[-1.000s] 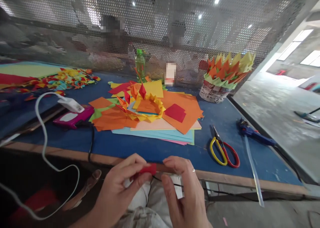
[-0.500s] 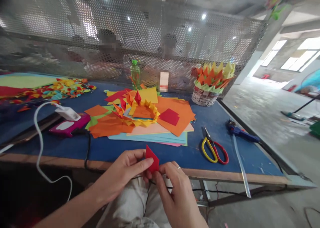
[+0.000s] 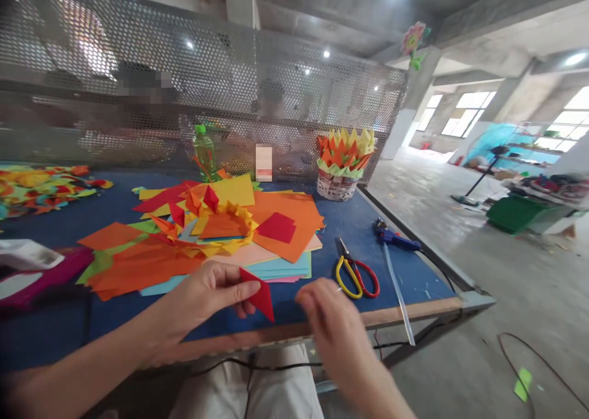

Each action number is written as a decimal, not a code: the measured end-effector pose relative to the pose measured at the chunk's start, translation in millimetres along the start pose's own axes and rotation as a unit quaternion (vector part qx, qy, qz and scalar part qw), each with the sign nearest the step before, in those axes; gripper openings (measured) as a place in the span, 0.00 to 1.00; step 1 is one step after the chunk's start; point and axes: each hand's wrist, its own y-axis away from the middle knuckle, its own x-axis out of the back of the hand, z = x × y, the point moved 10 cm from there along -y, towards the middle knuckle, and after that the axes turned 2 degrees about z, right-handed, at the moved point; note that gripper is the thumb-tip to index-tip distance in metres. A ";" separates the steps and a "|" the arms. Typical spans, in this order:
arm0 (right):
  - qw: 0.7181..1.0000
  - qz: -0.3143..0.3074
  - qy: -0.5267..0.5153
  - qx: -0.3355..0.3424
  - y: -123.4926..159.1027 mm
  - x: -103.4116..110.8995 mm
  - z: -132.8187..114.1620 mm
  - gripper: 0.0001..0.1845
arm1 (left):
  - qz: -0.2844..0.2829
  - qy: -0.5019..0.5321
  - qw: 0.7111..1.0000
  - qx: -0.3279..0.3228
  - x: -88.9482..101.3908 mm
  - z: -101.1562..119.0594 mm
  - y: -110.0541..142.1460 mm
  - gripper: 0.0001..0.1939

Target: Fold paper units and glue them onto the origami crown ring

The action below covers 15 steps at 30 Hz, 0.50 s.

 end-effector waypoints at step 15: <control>0.940 -0.117 0.249 -0.202 -60.8 98.0 312.5 0.21 | 0.069 0.007 0.997 -0.017 46.5 8.7 -35.1 0.23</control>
